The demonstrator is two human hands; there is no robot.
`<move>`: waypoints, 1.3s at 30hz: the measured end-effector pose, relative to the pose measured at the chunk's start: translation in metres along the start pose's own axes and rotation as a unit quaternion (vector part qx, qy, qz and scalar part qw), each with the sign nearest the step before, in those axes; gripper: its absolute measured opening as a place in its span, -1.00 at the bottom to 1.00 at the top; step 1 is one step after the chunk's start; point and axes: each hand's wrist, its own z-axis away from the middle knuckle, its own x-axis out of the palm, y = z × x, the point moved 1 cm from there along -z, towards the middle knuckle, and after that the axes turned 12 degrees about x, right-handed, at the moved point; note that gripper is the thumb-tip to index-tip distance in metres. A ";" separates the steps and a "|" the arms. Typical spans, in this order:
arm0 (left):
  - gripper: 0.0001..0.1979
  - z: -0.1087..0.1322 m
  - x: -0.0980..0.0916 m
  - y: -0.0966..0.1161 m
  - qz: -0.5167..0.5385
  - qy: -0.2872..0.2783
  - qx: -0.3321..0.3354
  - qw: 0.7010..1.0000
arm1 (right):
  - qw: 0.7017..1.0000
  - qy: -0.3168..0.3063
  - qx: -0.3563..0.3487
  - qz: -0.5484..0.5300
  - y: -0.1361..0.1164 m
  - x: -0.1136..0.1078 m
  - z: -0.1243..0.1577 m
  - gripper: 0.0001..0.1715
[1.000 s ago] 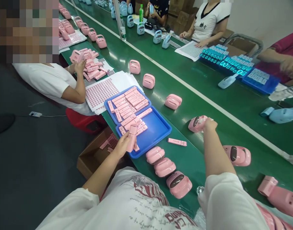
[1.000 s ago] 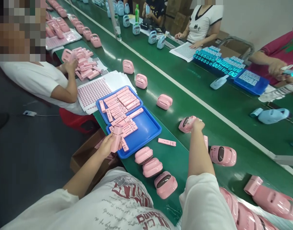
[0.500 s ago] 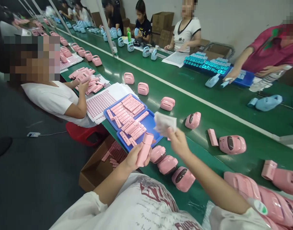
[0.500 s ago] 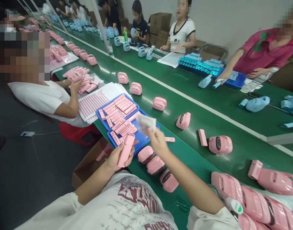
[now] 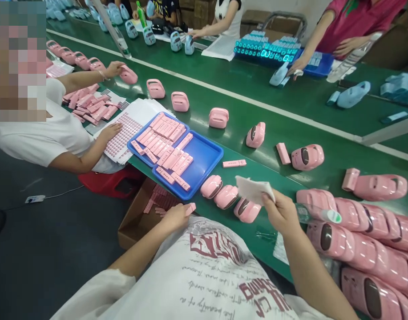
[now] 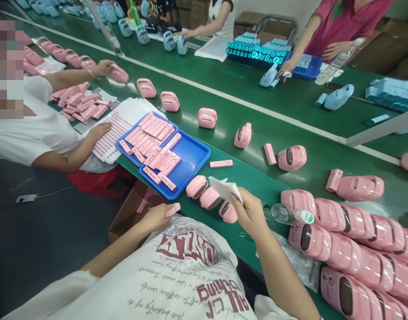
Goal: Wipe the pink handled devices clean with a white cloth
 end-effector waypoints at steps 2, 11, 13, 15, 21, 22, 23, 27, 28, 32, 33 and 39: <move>-0.59 -0.014 0.014 0.009 -0.042 -0.029 -0.042 0.998 | 0.999 0.032 0.040 0.006 0.006 -0.006 0.010 -0.58; -0.62 -0.045 0.025 0.030 -0.081 -0.049 -0.102 0.990 | 0.981 0.140 0.128 0.037 0.025 -0.015 0.038 -0.44; -0.62 -0.046 0.028 0.030 -0.087 -0.052 -0.104 0.989 | 0.976 0.148 0.154 0.036 0.030 -0.014 0.043 -0.44; -0.63 -0.049 0.030 0.030 -0.092 -0.054 -0.107 0.988 | 0.969 0.161 0.183 0.032 0.034 -0.012 0.046 -0.43; -0.64 -0.050 0.023 0.031 -0.096 -0.044 -0.098 0.989 | 0.963 0.164 0.216 0.002 0.040 -0.006 0.037 -0.38; -0.64 -0.048 0.022 0.033 -0.096 -0.040 -0.091 0.990 | 0.963 0.159 0.216 0.000 0.040 -0.007 0.034 -0.38; -0.63 -0.046 0.021 0.034 -0.097 -0.036 -0.082 0.991 | 0.964 0.154 0.217 -0.002 0.040 -0.008 0.031 -0.38; -0.63 -0.047 0.027 0.042 -0.106 -0.031 -0.047 0.993 | 0.965 0.148 0.216 0.003 0.042 -0.013 0.027 -0.39; -0.63 -0.049 0.030 0.044 -0.110 -0.034 -0.046 0.992 | 0.965 0.152 0.216 0.006 0.043 -0.014 0.028 -0.39; -0.63 -0.059 0.041 0.046 -0.119 -0.046 -0.049 0.991 | 0.959 0.157 0.234 0.014 0.047 -0.013 0.035 -0.36; -0.63 -0.061 0.041 0.047 -0.120 -0.046 -0.050 0.990 | 0.958 0.154 0.242 0.016 0.049 -0.011 0.037 -0.35; -0.64 -0.072 0.033 0.047 -0.107 -0.022 -0.055 0.993 | 0.952 0.140 0.270 0.021 0.054 -0.004 0.042 -0.30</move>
